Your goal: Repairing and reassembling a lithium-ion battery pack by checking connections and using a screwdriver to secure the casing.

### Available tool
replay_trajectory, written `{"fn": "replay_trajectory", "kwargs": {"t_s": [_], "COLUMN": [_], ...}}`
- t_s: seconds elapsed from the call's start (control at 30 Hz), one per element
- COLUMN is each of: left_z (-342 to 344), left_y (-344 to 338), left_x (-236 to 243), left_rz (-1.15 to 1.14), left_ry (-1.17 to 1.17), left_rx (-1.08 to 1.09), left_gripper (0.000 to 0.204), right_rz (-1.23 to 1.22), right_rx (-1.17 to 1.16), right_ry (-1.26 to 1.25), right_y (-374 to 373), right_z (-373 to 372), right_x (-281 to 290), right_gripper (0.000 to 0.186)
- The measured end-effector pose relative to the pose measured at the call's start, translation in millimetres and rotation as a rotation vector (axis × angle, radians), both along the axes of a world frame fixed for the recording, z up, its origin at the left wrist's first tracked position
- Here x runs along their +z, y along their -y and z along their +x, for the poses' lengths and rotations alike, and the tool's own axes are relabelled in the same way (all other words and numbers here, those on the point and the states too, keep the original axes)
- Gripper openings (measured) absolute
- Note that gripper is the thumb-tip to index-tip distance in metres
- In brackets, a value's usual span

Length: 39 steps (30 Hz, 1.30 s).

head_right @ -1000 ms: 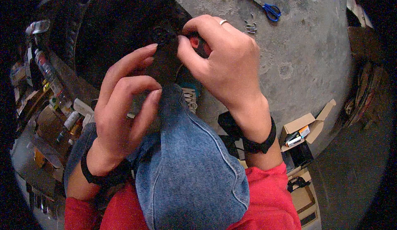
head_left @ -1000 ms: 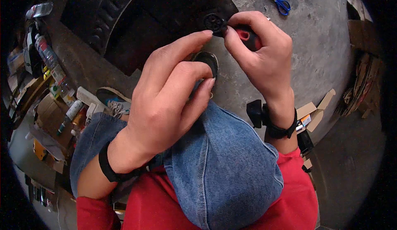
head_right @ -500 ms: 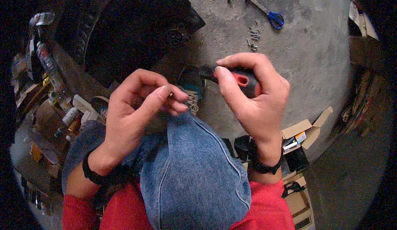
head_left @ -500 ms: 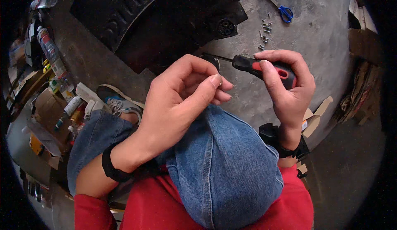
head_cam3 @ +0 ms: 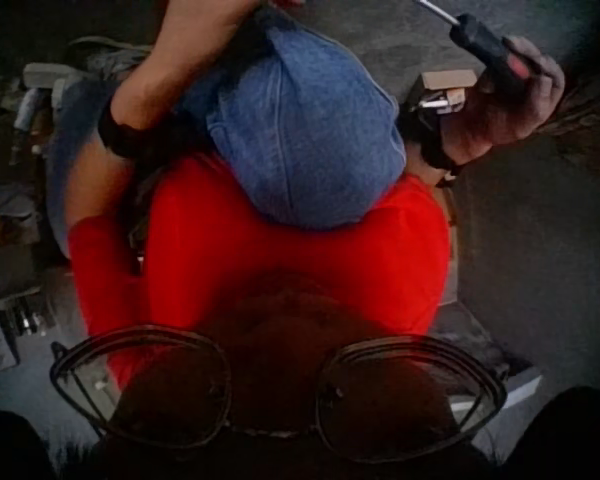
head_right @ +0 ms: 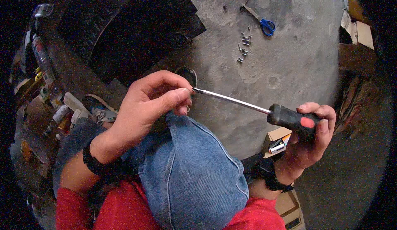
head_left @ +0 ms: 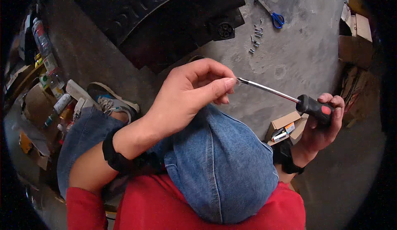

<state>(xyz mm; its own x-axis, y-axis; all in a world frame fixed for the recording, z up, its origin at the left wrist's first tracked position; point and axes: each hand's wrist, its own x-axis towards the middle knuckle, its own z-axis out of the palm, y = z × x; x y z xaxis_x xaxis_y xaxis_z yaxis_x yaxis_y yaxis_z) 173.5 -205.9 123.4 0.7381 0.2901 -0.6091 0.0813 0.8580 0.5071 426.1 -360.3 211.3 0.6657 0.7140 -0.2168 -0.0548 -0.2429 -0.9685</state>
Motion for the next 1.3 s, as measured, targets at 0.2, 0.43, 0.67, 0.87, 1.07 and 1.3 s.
{"fn": "replay_trajectory", "kwargs": {"t_s": [0.2,0.43,0.67,0.87,1.07,1.3], "left_z": [0,2,11,13,13,18], "left_y": [-2,2,6,7,7,8], "left_x": [2,-2,-3,-5,-5,-4], "left_rz": [-0.122,-0.255,-0.614,-0.640,-0.651,-0.701], "left_ry": [0.033,0.105,0.197,0.244,0.256,0.289], "left_rx": [0.075,0.084,0.336,0.389,0.385,0.433], "left_gripper": [0.022,0.023,0.021,0.022,0.024,0.026], "right_rz": [0.091,0.016,-0.021,-0.026,-0.030,0.068], "right_rx": [0.052,0.019,0.137,0.222,0.238,0.269], "right_ry": [-0.235,0.021,0.271,0.457,0.530,0.378], "right_y": [4,1,-10,-17,-21,-18], "right_z": [5,0,-9,-24,-31,-29], "right_x": [15,14,34,41,40,44], "right_gripper": [0.031,0.032,0.036,0.041,0.039,0.028]}}
